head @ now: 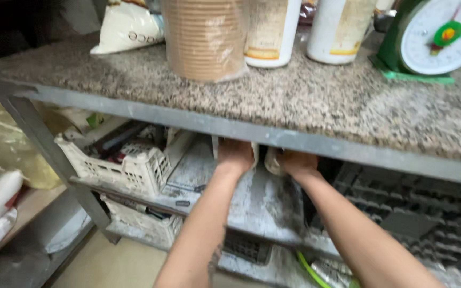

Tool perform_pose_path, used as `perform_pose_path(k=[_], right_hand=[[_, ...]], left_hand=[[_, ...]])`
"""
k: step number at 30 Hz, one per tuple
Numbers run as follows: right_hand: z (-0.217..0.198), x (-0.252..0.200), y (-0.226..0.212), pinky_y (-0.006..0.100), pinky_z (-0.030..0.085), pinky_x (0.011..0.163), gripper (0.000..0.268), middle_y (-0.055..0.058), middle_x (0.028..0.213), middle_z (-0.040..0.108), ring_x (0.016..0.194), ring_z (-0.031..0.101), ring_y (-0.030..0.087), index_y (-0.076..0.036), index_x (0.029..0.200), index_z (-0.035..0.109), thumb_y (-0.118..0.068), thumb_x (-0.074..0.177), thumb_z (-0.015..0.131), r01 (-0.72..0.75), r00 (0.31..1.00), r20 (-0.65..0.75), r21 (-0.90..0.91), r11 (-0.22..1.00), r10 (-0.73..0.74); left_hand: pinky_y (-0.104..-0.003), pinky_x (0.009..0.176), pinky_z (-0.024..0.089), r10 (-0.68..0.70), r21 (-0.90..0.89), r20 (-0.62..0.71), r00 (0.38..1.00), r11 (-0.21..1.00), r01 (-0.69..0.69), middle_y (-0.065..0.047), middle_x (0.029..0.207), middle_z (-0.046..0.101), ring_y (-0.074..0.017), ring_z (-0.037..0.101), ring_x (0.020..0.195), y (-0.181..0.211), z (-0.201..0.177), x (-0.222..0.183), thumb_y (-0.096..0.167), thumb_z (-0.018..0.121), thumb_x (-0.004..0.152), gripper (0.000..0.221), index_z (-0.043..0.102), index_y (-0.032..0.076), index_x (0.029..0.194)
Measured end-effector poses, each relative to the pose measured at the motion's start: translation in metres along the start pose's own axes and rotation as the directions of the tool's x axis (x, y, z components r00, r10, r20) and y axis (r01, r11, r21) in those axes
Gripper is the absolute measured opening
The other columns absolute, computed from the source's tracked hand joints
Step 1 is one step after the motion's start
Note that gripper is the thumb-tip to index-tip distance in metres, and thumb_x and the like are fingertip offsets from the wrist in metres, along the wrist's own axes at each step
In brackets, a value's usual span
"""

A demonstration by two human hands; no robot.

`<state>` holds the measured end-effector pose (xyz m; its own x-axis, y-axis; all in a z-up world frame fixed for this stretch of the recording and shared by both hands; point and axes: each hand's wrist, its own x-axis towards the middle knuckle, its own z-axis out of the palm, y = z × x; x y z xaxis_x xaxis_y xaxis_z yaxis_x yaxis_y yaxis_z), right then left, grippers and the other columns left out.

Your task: The person organizes and prepares various baking ingredients by moving containers, opening a bag of crackers with scissors, transferring them into a bowl, and then measuring out and mixing powders in a smaller container before adding them to a large mixing bowl.

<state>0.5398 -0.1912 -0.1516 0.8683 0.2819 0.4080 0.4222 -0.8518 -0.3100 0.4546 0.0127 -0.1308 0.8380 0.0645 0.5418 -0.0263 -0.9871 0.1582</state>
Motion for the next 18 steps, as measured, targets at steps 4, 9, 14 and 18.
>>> perform_pose_path(k=[4, 9, 14, 18], right_hand=[[-0.001, 0.019, -0.013, 0.052, 0.067, 0.073, 0.062, 0.022, 0.103, 0.085, 0.094, 0.083, 0.046, -0.006, 0.111, 0.085, -0.064, 0.100, 0.066, 0.015, 1.000, -0.023, 0.032, 0.999, -0.014], [-0.013, 0.008, -0.027, 0.059, 0.067, 0.074, 0.068, 0.027, 0.102, 0.084, 0.096, 0.082, 0.050, -0.002, 0.113, 0.083, -0.067, 0.098, 0.071, -0.021, 0.998, -0.058, 0.067, 0.998, 0.025], [-0.038, -0.038, -0.050, 0.064, 0.067, 0.074, 0.073, 0.030, 0.101, 0.083, 0.097, 0.082, 0.053, 0.002, 0.113, 0.081, -0.069, 0.097, 0.075, -0.024, 0.994, -0.106, 0.090, 0.996, 0.033], [-0.071, -0.097, -0.069, 0.064, 0.070, 0.078, 0.097, 0.028, 0.119, 0.072, 0.107, 0.081, 0.051, 0.000, 0.128, 0.070, -0.082, 0.079, 0.084, -0.042, 0.964, -0.264, -0.009, 0.999, 0.039]], left_hand=[[-0.059, 0.113, 0.049, -0.060, 0.001, 0.042, 0.997, 0.998, 0.060, -0.023, 0.144, 0.071, -0.0449, 0.059, 0.144, -0.004, 0.033, 0.027, 0.036, 0.077, 0.096, 0.062, 0.072, 0.004, 0.148], [-0.066, 0.124, 0.036, -0.151, -0.041, 0.160, 0.975, 0.986, 0.160, -0.025, 0.155, 0.068, -0.0509, 0.054, 0.152, -0.020, 0.065, 0.021, 0.046, 0.077, 0.097, 0.066, 0.072, 0.006, 0.149], [-0.065, 0.121, 0.042, -0.163, -0.177, 0.091, 0.982, 0.968, 0.177, -0.028, 0.152, 0.062, -0.0546, 0.052, 0.149, -0.009, -0.018, -0.032, 0.044, 0.088, 0.088, 0.062, 0.072, 0.005, 0.133], [-0.065, 0.108, 0.058, -0.095, -0.443, -0.068, 0.993, 0.895, 0.055, -0.029, 0.146, 0.049, -0.0552, 0.048, 0.141, 0.006, -0.082, -0.094, 0.038, 0.095, 0.076, 0.063, 0.064, 0.002, 0.116]])
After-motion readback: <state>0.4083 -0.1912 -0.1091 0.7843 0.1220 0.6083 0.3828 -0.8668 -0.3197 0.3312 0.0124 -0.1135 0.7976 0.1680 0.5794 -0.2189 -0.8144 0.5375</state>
